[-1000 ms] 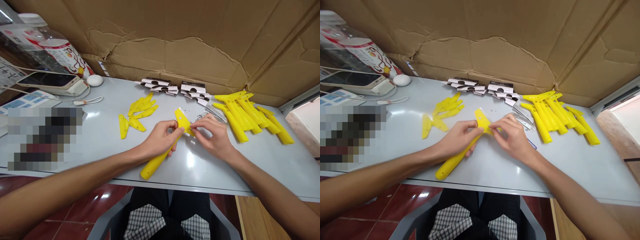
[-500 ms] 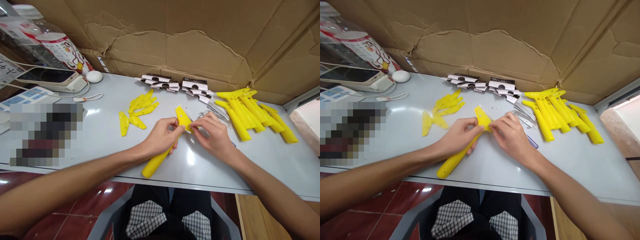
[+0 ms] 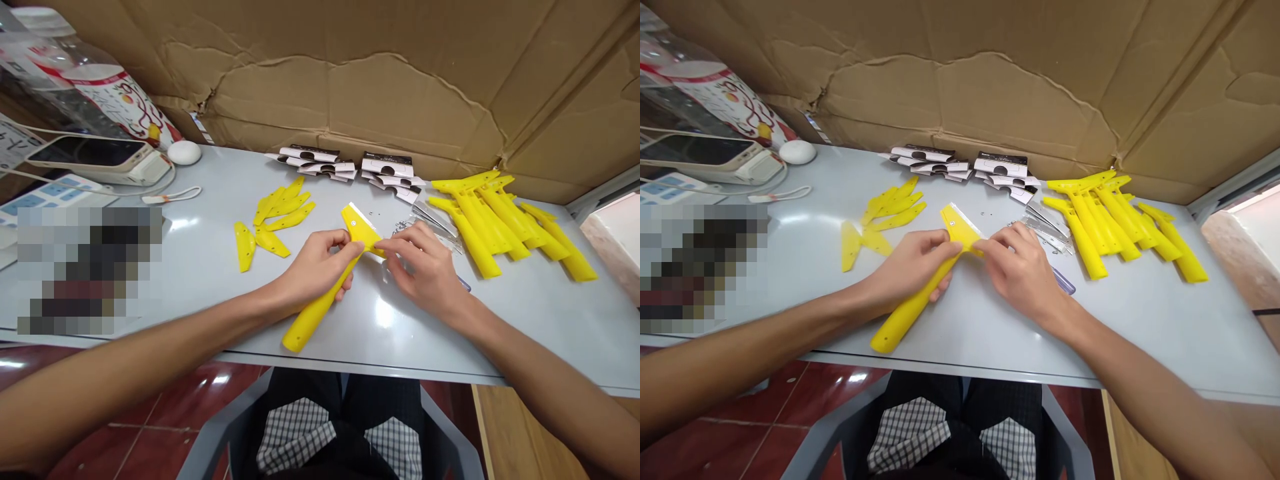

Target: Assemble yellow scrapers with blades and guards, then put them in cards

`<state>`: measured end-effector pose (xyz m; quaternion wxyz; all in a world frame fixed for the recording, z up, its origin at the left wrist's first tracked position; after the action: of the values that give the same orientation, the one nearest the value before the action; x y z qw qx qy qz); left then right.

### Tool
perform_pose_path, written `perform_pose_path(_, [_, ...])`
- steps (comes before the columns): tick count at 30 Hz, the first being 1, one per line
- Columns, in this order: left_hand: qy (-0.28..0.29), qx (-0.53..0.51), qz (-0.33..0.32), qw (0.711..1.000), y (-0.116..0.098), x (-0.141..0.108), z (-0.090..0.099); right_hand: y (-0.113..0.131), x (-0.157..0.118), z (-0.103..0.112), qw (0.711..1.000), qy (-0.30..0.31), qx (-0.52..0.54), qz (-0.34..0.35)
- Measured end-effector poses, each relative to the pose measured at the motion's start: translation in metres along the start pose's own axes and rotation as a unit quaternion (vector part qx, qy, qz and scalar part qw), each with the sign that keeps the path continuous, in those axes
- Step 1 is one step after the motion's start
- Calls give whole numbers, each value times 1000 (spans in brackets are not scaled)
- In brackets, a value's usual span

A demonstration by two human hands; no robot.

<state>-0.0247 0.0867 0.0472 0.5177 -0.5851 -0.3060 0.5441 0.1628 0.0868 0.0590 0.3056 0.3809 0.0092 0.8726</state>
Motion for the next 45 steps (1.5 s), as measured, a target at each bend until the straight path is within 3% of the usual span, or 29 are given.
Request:
perform_pose_path(5, [6,-5,-2,1000,2,1,1,3,-1,4,999,-32,-6,-2])
perform_pose_path(11, [-1,-9,8,1000,1,1,0,1,-3,-2,998,43,-44,14])
perform_pose_path(22, [6,-4,15,1000,-2,0,2,-2,-3,2,1000,18,-21,5])
perform_pose_path(24, [18,9,11,1000,-2,1,2,-5,-2,5,999,-2,12,-46])
perform_pose_path(26, [22,19,7,1000,-3,2,3,-13,-2,5,986,7,84,-141])
perform_pose_path(30, [-4,14,-19,1000,-8,6,10,-26,-7,-3,909,54,254,-327])
perform_pose_path(33, [-17,53,-72,996,-12,6,18,-30,-8,-4,879,50,289,-376])
perform_pose_path(35, [-18,146,-144,979,-17,3,21,-31,-8,-4,875,41,290,-386])
perform_pose_path(39, [-20,340,-289,895,-18,-1,18,-31,-7,-2,879,30,283,-382])
perform_pose_path(42, [-24,400,-321,858,-13,-3,13,-30,-8,-2,886,30,276,-372])
perform_pose_path(45, [-2,423,-317,849,-8,-3,9,-30,-10,-2,892,30,266,-365])
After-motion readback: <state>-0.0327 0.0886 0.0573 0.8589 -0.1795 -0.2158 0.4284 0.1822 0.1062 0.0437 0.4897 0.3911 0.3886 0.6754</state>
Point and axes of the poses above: each hand's wrist, its own x-axis towards the middle knuckle, its own z-axis out of the back of the hand, y = z × x, the point moved 4 cm from there along x, towards the middle knuckle, and after that the axes turned 2 degrees about y, right-handed, at the moved point
